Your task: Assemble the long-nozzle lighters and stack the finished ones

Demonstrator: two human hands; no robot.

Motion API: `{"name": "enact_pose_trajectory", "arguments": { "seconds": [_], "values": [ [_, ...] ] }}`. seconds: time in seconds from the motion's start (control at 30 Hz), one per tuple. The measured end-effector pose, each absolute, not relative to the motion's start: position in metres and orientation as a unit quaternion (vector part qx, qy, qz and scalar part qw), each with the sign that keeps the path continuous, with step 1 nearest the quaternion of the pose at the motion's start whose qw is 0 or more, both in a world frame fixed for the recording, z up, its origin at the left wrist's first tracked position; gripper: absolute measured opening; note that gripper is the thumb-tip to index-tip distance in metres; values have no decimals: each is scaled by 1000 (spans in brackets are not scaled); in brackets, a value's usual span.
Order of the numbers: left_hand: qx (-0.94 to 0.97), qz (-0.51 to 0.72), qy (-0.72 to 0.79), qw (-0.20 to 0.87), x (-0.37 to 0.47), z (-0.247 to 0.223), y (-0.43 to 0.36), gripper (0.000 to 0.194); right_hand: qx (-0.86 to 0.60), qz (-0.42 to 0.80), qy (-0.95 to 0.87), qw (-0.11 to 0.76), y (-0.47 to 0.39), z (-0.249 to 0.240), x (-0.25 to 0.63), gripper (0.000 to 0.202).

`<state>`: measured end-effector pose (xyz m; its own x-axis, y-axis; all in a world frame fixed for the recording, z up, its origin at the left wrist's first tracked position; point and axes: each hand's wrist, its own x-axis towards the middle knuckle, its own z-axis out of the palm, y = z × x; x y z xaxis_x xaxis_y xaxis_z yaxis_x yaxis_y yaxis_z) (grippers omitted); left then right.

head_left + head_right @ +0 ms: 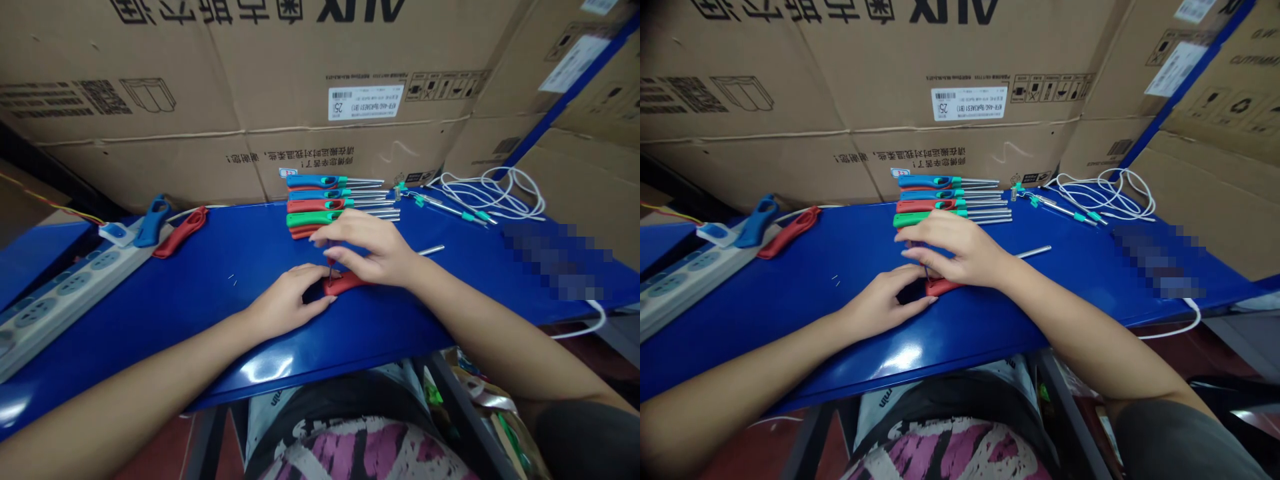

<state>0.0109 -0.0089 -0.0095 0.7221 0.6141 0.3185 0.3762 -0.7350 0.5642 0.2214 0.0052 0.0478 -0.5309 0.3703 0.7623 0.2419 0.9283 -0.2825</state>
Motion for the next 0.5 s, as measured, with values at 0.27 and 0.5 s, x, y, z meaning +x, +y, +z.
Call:
{"name": "enact_pose_trajectory", "arguments": {
  "seconds": [0.27, 0.5],
  "values": [
    [899, 248, 272, 238, 12, -6, -9, 31, -185, 92, -840, 502, 8, 47, 219, 8],
    [897, 250, 277, 237, 11, -11, -8, 32, -188, 109, -873, 437, 8, 46, 223, 21]
  ]
}}
